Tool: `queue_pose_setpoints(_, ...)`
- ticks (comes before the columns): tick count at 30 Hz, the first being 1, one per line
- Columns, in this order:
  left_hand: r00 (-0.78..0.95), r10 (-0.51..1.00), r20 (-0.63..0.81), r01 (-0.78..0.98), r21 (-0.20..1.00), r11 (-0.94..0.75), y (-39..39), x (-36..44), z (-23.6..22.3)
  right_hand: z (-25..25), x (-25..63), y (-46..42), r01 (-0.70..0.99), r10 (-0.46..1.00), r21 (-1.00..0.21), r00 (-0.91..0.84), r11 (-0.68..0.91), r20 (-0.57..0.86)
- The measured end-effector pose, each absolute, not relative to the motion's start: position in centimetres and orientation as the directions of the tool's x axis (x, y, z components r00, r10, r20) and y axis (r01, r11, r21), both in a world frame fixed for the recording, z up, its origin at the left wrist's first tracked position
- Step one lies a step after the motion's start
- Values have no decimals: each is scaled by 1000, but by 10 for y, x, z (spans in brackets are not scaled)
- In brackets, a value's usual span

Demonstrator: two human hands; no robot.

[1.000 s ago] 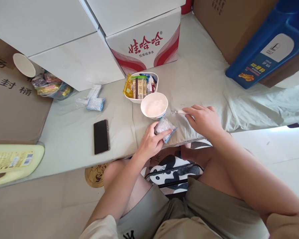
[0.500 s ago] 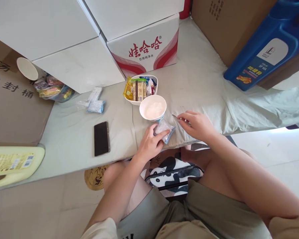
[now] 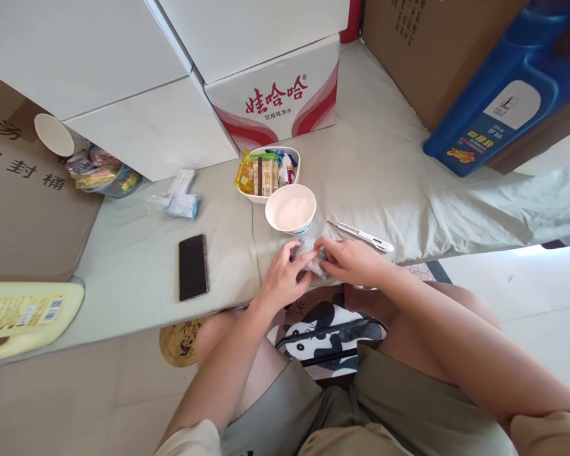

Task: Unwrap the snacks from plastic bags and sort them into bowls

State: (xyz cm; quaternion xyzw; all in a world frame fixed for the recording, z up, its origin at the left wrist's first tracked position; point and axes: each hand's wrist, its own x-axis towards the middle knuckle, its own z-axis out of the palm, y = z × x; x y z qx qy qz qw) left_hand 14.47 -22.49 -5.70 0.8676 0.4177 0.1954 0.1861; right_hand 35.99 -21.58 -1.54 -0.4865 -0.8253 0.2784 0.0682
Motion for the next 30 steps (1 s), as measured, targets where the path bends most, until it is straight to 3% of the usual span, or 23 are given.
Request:
queue_pose_setpoints(4, 555, 803, 215, 605, 557, -568, -224, 143, -55, -18, 358, -217, 756, 828, -526, -537, 388, -161)
queue_pose_setpoints(8, 375, 892, 251, 587, 681, -439, -223, 142, -50, -20, 354, -218, 745, 836, -549, -530, 380, -140)
queue_pose_setpoints(11, 190, 970, 155, 529, 816, -234, -224, 140, -50, -20, 352, -218, 765, 833, -523, -526, 377, -169)
queue_pose_setpoints(16, -55, 998, -13, 211, 977, 24, -222, 137, -54, -16, 351, -216, 779, 831, -504, -522, 373, -192)
queue_pose_setpoints(18, -99, 995, -7, 216, 976, 28, -221, 136, -55, -15, 352, -215, 777, 840, -517, -510, 358, -184)
queue_pose_setpoints(20, -97, 992, 85, 330, 943, -48, -219, 133, -56, -16, 356, -213, 777, 858, -524, -489, 348, -155)
queue_pose_setpoints(23, -1, 968, 250, 518, 829, -213, -216, 127, -57, -19, 362, -211, 763, 885, -550, -457, 340, -87)
queue_pose_setpoints(26, 114, 924, 365, 592, 722, -358, -214, 124, -58, -23, 367, -209, 723, 905, -604, -425, 335, -6)
queue_pose_setpoints(30, 205, 901, 382, 625, 658, -421, -213, 129, -53, -27, 365, -209, 661, 907, -640, -397, 390, 143)
